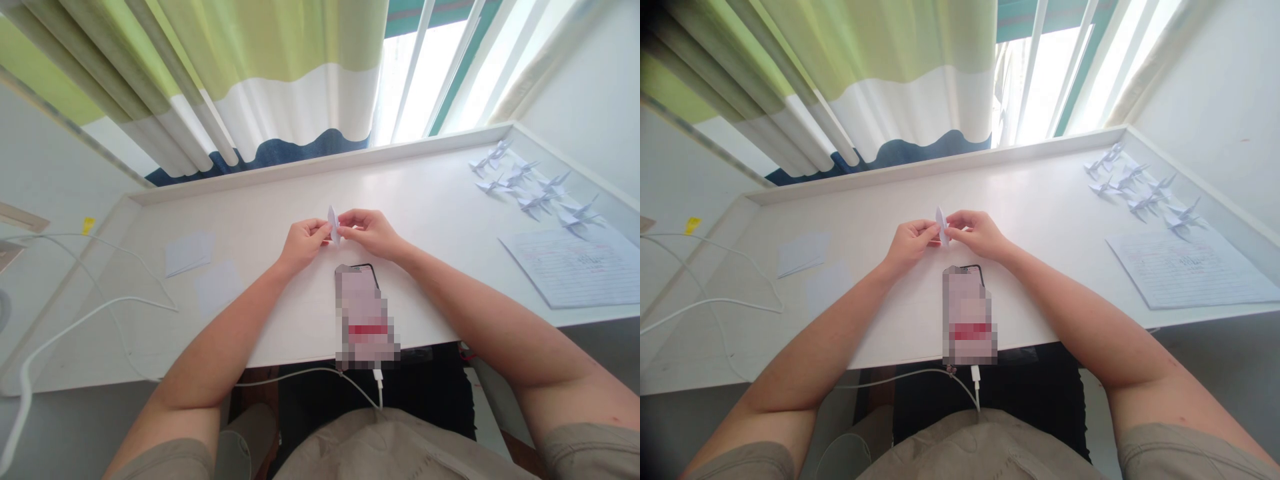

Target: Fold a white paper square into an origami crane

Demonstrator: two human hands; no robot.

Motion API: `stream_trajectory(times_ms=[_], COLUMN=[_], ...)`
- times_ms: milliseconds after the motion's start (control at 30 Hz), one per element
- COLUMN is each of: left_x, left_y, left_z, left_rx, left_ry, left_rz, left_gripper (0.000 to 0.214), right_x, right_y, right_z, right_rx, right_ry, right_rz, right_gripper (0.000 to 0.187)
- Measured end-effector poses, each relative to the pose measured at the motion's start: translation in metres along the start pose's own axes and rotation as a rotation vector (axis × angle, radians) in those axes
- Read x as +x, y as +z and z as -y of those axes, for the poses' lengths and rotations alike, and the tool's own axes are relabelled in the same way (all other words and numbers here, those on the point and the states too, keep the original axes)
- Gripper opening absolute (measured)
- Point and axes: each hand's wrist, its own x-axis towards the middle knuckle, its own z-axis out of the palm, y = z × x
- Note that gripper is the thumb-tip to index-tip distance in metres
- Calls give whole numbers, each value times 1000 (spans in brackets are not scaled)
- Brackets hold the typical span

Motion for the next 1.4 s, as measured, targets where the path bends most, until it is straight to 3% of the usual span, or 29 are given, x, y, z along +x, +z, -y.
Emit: stream_trajectory(times_ms=[233, 500, 767, 1033, 1400], left_x=[0, 0, 0, -2, -3], left_y=[0, -1, -3, -2, -3], left_z=[0, -2, -1, 0, -4], left_rx=[-12, 10, 91, 108, 66], left_ry=[5, 1, 60, 79, 45], left_rz=[21, 44, 45, 91, 118], left_gripper=[49, 42, 44, 44, 31], right_x=[-1, -2, -3, -2, -3], right_y=[1, -1, -3, -3, -4], right_z=[2, 6, 5, 3, 8], right_rx=[-16, 16, 94, 97, 145], right_ry=[-3, -11, 9, 36, 58], right_rz=[-3, 45, 139, 103, 82], right_gripper=[37, 25, 33, 43, 31])
